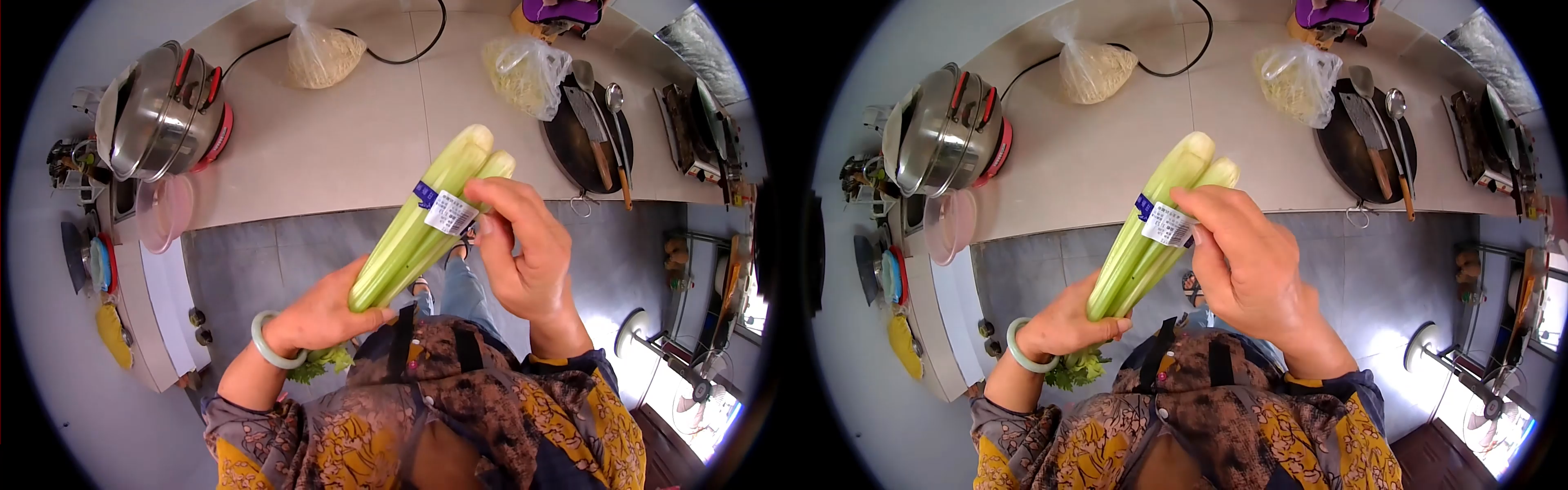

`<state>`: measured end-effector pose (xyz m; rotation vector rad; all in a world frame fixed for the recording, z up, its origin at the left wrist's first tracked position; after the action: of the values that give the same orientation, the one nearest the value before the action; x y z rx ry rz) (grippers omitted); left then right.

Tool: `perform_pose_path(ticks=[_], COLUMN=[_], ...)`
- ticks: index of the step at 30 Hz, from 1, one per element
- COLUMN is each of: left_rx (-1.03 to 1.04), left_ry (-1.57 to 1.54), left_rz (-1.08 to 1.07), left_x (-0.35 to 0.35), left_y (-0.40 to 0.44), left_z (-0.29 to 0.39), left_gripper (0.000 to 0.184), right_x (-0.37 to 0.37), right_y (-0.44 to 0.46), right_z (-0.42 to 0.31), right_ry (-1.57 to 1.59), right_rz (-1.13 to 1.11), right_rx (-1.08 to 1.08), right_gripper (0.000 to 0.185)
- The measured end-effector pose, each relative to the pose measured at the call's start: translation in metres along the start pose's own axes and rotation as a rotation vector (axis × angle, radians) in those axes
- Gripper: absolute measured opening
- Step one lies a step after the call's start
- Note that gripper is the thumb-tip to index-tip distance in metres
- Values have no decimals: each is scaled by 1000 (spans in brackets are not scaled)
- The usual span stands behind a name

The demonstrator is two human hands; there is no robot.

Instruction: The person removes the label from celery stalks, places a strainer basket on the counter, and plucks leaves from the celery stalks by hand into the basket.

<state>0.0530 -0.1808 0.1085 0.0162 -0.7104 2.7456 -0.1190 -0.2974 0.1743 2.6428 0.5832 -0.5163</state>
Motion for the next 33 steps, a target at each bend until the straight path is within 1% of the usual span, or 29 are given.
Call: perform_pose_path(ticks=[2, 4, 7, 16, 20, 25, 31, 33], left_rx=[-67, -52, -51, -78, -126, -96, -110, -106], left_ry=[23, 3, 7, -13, -71, -73, -41, -51], left_rz=[-21, -28, -36, -62, -92, -60, -47, -39], left_x=[0, 3, 5, 9, 11, 12, 10, 9], left_y=[0, 2, 4, 6, 6, 6, 7, 8], left_z=[-4, 0, 1, -10, -13, -16, -21, -23], left_gripper=[63, 62, 60, 59, 58, 56, 55, 52], right_x=[0, 1, 2, 8, 10, 17, 26, 30], right_y=[0, -1, 0, -5, -5, -5, -7, -8], right_z=[-1, 0, 4, 16, 18, 21, 25, 28], right_ry=[-57, -82, -73, 22, -4, -41, -132, -128], right_rz=[-5, -22, -60, -87, -125, -195, -182, -176], right_rx=[-14, -18, 33, 120, 118, 108, 52, 43], right_gripper=[34, 34, 33, 30, 30, 28, 24, 28])
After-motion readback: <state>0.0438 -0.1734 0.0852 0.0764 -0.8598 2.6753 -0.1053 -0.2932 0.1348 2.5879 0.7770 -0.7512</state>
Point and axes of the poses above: each hand's wrist, its own y-axis towards the middle knuckle, its own x-axis out of the palm, z = x × y, the point moved 6 cm from there along y, towards the middle knuckle, and after that the axes turned 8 degrees about x, right-handed, at the moved point
